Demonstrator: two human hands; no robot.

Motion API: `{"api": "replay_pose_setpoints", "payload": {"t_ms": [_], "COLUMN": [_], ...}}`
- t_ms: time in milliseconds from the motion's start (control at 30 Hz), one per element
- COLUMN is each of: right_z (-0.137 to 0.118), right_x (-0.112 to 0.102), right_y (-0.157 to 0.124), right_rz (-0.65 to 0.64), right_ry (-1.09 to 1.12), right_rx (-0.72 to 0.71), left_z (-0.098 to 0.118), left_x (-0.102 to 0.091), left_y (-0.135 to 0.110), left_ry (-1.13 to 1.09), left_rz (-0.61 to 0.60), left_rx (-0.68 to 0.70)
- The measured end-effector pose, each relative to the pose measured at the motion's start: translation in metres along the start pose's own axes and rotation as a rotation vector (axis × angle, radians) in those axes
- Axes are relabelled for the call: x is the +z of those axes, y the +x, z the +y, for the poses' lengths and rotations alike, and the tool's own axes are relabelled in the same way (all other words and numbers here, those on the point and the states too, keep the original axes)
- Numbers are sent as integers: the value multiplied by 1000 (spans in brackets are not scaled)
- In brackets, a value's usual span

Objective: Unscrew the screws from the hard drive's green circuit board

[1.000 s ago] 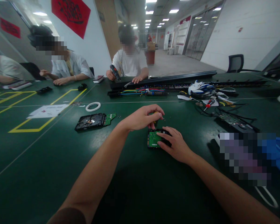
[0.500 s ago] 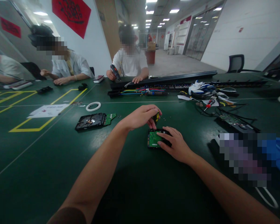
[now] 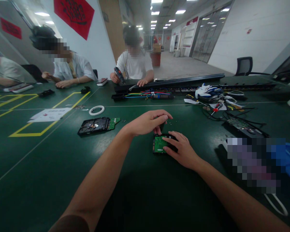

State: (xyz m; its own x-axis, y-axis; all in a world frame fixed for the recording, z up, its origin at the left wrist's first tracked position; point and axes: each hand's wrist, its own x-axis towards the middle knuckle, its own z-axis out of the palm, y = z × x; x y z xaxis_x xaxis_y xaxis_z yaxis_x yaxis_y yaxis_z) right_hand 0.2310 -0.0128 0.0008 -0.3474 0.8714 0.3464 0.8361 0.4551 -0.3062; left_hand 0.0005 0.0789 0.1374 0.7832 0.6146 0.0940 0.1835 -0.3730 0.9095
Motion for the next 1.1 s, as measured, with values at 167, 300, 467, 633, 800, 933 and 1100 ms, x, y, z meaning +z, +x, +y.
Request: {"api": "replay_pose_setpoints", "payload": {"t_ms": [167, 300, 467, 633, 800, 933, 1100], "right_z": [-1, 0, 1, 0, -1, -1, -1], "right_x": [-1, -1, 0, -1, -1, -1, -1], "right_y": [1, 0, -1, 0, 0, 1, 1], "right_rz": [-11, -9, -18, -23, -14, -4, -23], "right_ry": [2, 8, -4, -9, 4, 5, -6], "right_rx": [6, 1, -1, 1, 3, 1, 5], "left_z": [-3, -6, -4, -5, -7, -4, -2], "left_x": [1, 2, 1, 1, 1, 2, 2], "left_y": [1, 3, 2, 4, 5, 3, 2], "left_ry": [-49, -141, -222, -115, -37, -35, -74], "left_rz": [-2, 33, 44, 75, 141, 155, 91], "left_rx": [9, -25, -79, -72, -72, -69, 1]}}
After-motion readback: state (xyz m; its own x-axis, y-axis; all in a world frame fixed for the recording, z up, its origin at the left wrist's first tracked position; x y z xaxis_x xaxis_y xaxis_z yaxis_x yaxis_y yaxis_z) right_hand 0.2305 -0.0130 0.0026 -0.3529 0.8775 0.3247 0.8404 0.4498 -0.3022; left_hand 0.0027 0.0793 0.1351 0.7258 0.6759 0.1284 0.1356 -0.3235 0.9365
